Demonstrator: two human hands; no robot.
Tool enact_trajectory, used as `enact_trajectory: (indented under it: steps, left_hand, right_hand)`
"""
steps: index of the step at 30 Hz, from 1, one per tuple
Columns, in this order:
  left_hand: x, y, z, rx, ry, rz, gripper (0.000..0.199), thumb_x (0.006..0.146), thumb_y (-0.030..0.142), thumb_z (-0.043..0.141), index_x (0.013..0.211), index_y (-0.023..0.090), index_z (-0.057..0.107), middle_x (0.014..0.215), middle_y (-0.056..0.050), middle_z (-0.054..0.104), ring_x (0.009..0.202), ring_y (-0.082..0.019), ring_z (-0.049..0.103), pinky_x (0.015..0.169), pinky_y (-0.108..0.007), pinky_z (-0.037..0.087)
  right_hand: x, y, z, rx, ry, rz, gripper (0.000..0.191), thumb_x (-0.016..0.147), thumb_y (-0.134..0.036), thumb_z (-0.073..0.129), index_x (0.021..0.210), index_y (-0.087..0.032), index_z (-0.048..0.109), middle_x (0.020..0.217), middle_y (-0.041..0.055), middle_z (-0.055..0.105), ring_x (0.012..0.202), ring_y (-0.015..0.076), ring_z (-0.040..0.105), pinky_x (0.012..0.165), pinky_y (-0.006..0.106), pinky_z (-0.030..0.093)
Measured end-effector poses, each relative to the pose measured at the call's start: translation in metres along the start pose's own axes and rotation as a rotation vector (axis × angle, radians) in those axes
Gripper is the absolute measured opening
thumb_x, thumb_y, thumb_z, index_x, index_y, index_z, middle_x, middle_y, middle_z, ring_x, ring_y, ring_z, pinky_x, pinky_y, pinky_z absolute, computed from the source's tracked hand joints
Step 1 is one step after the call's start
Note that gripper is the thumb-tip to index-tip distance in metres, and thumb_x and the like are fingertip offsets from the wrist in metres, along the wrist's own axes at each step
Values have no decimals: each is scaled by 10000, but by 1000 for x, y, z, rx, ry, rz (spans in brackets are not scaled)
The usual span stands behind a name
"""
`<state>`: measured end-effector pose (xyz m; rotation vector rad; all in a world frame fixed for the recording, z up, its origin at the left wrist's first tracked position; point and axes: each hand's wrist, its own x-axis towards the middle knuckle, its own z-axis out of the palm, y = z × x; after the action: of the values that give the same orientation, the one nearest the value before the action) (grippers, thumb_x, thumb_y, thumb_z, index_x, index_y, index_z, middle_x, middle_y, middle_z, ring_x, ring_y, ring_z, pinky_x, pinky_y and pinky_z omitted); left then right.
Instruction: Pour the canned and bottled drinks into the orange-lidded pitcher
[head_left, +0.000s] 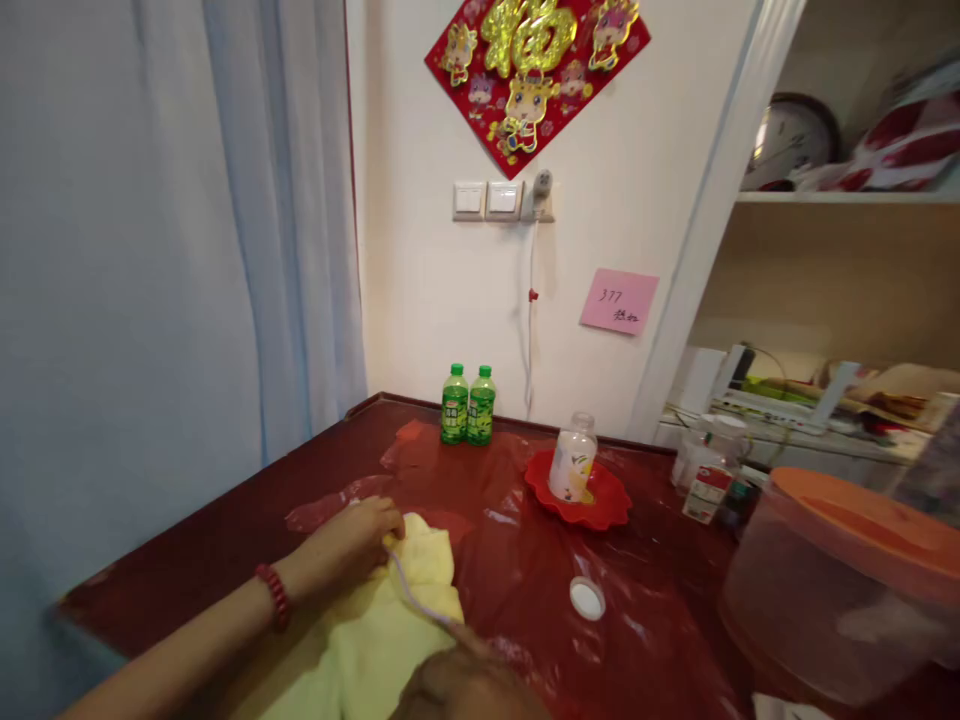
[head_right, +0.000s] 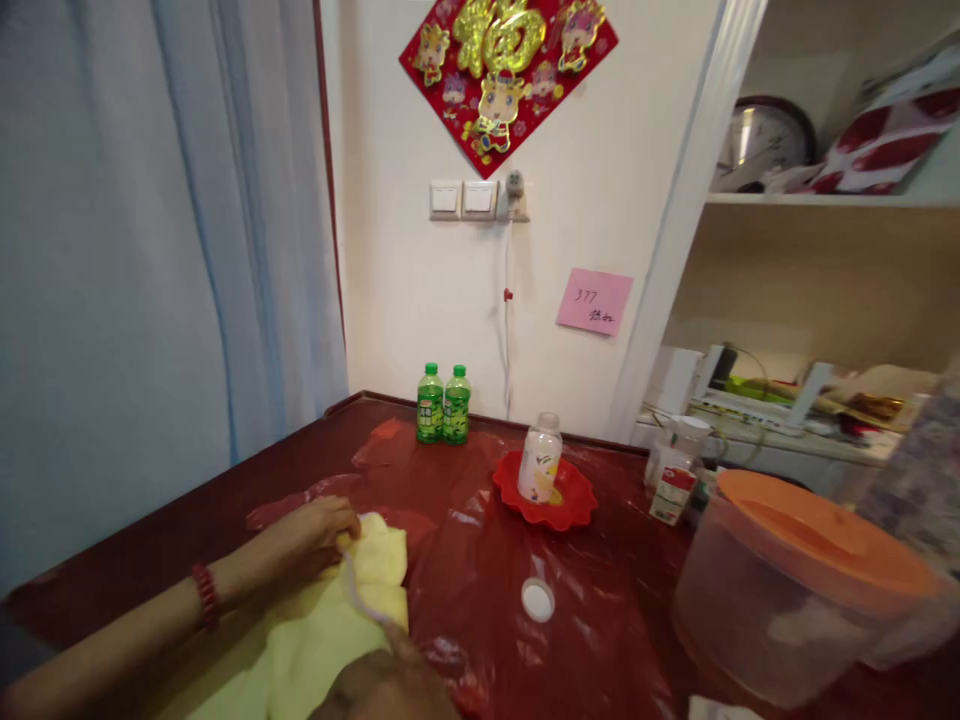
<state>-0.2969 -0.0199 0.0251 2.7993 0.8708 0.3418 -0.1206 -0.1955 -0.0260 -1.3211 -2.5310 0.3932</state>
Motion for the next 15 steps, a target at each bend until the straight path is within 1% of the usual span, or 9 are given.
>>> enact_trajectory:
  steps: [1, 2, 3, 4, 6, 8, 10, 12, 15]
  left_hand:
    - [-1, 6, -6, 34, -20, -6, 209, 648, 94, 586, 820, 186, 662, 902, -51, 674, 837, -203, 584, 754, -279, 399]
    - [-3, 11, -12, 45, -17, -3, 194, 664, 88, 582, 814, 186, 658, 905, -50, 666, 841, -198, 583, 755, -276, 398]
    - [-4, 16, -17, 50, -6, 9, 166, 685, 89, 582, 799, 187, 652, 903, -48, 658, 845, -194, 581, 756, -274, 397]
    - [-6, 19, -20, 59, 8, 29, 140, 702, 92, 587, 785, 188, 647, 901, -46, 654, 852, -193, 580, 761, -274, 397]
    - [-9, 23, -22, 62, 33, 86, 118, 707, 88, 603, 752, 191, 639, 890, -40, 658, 863, -193, 580, 773, -275, 398]
    - [-11, 22, -18, 43, 21, 141, 154, 703, 53, 582, 722, 193, 641, 887, -31, 681, 874, -190, 592, 787, -276, 397]
    - [-13, 18, -11, 31, -26, 167, 198, 675, 15, 548, 683, 190, 641, 854, -21, 705, 860, -188, 613, 785, -277, 398]
    - [-14, 14, -3, 33, -66, 155, 229, 651, -4, 514, 661, 185, 641, 798, -17, 711, 821, -187, 628, 760, -275, 399]
    - [-17, 9, 5, 25, -64, 110, 253, 641, -5, 482, 664, 186, 646, 729, -16, 691, 763, -183, 624, 716, -269, 394]
  right_hand:
    - [-6, -4, -13, 17, 22, 18, 163, 857, -266, 747, 1011, -215, 757, 990, 53, 749, 969, 234, 692, 1143, 416, 374]
    - [-11, -8, -27, 69, 69, 60, 250, 814, -275, 778, 1050, -198, 752, 1064, 83, 728, 1030, 263, 664, 1061, 389, 455]
    - [-13, -11, -39, 149, 168, 88, 315, 820, -251, 763, 1128, -197, 727, 1131, 81, 698, 1078, 251, 632, 1000, 337, 485]
    - [-13, -14, -50, 201, 245, 89, 306, 838, -220, 733, 1142, -191, 716, 1130, 77, 685, 1087, 232, 615, 996, 316, 474]
    - [-6, -18, -60, 230, 309, 67, 204, 872, -209, 690, 1072, -177, 721, 1044, 65, 682, 1041, 204, 612, 1061, 331, 403]
    - [6, -18, -57, 218, 264, 67, 121, 904, -278, 665, 966, -188, 717, 947, 47, 684, 946, 192, 631, 1034, 345, 413]
    - [16, -15, -47, 218, 191, 93, 185, 897, -388, 666, 896, -207, 706, 900, 40, 688, 838, 198, 644, 848, 320, 493]
    - [19, -13, -39, 209, 130, 120, 266, 868, -481, 666, 875, -217, 700, 894, 47, 691, 764, 218, 645, 660, 297, 476]
    - [11, -11, -35, 151, 45, 163, 323, 839, -543, 662, 913, -230, 690, 916, 52, 686, 768, 250, 651, 616, 306, 421]
